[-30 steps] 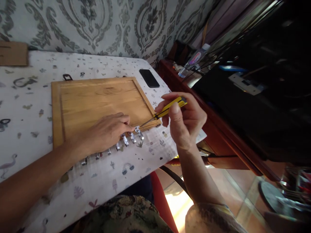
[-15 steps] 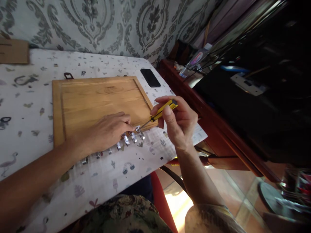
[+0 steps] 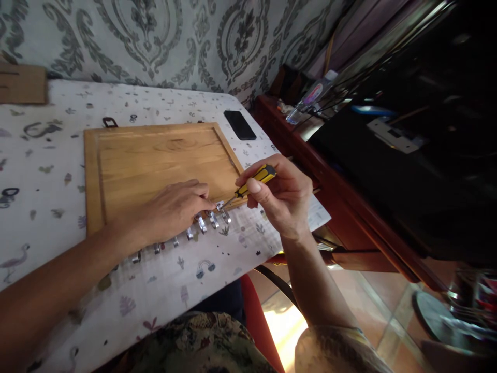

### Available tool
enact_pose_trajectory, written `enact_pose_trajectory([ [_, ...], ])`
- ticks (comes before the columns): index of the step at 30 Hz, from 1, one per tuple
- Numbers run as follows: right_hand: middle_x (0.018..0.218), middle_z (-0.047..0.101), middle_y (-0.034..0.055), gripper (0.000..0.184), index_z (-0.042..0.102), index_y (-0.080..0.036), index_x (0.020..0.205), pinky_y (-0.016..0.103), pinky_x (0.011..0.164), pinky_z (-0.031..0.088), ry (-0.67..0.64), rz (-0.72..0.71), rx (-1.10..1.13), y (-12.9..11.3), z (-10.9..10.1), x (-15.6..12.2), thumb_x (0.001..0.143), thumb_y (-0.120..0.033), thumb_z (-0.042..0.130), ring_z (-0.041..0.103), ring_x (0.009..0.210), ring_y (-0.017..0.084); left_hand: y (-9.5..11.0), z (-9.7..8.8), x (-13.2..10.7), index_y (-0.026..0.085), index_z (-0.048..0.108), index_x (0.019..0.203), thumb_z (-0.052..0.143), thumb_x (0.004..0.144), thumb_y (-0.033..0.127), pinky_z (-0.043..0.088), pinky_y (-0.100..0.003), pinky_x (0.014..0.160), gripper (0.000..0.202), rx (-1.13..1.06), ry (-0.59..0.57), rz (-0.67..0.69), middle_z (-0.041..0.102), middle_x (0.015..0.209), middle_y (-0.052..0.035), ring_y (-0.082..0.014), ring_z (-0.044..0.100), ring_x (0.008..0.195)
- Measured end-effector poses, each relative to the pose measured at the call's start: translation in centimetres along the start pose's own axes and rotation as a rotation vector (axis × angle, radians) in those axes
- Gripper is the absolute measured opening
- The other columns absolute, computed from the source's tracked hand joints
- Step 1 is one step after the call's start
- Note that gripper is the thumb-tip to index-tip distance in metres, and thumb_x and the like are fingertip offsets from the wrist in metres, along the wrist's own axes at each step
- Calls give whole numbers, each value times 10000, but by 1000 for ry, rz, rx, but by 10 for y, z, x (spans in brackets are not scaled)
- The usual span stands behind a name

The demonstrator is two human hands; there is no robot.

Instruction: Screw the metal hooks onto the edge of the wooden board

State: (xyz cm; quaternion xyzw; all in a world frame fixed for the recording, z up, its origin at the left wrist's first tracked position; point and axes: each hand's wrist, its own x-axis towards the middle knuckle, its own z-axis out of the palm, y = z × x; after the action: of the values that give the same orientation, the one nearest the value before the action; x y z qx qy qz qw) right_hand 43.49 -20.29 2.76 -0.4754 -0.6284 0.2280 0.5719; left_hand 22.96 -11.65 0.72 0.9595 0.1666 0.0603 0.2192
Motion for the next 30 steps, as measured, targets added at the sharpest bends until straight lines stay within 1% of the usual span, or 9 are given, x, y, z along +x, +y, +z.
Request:
enact_pose_trajectory([
  [3,880,732,-1,321,712,-242,1148,221,468,496,-61,-21,53,2,-6,0,975,-512,696,594,544,77,-1,0,0,204,778,988,561,992,95,350,-316,716,243,37,-10,-13,613,941,-33,-184,562,888],
  [5,908,751,8,323,712,-251,1214,221,452,503,-72,-32,51,3,-9,0,1000,-489,670,602,530,78,-1,1,0,203,781,991,560,980,70,354,-319,727,258,47,-13,-17,621,949,-33,-184,565,892],
  [9,939,772,17,266,766,-217,1054,201,409,476,-32,-61,62,2,-10,2,941,-459,761,570,488,51,-2,1,0,201,778,988,562,996,92,359,-316,731,243,26,4,-3,621,952,-34,-184,565,896],
  [12,906,774,13,253,768,-198,973,194,386,457,-9,-46,72,-1,-8,3,918,-445,789,545,454,39,-2,2,0,201,773,947,575,1002,118,349,-310,712,222,16,11,12,608,930,-26,-175,554,868],
  [18,861,761,4,289,760,-194,953,192,390,451,12,-17,52,-4,-6,2,894,-473,806,517,434,27,-1,1,1,203,777,964,542,1024,137,340,-311,707,251,30,8,15,611,934,-30,-179,553,872],
  [22,865,753,3,322,766,-197,935,197,389,443,31,-32,-3,-6,-1,4,878,-512,807,523,443,29,-1,0,0,199,763,946,562,1012,134,336,-304,702,221,25,-3,13,607,931,-26,-176,556,872],
  [25,819,740,-11,307,762,-202,904,200,389,437,55,-55,-54,-8,4,5,876,-503,811,522,448,35,-2,1,0,194,751,909,584,1008,148,332,-302,697,199,21,4,20,593,906,-21,-172,553,863],
  [28,772,723,-22,304,750,-207,877,213,405,445,77,-57,-92,-7,6,5,874,-504,812,511,454,44,-3,2,0,192,744,907,587,1013,165,332,-303,691,192,24,16,23,593,905,-19,-168,553,854],
  [30,784,728,-16,327,744,-210,874,229,445,470,90,-69,-119,-6,5,5,873,-531,803,532,494,61,-4,2,0,196,747,924,568,1019,164,343,-304,700,205,23,21,29,601,922,-20,-169,561,865],
])
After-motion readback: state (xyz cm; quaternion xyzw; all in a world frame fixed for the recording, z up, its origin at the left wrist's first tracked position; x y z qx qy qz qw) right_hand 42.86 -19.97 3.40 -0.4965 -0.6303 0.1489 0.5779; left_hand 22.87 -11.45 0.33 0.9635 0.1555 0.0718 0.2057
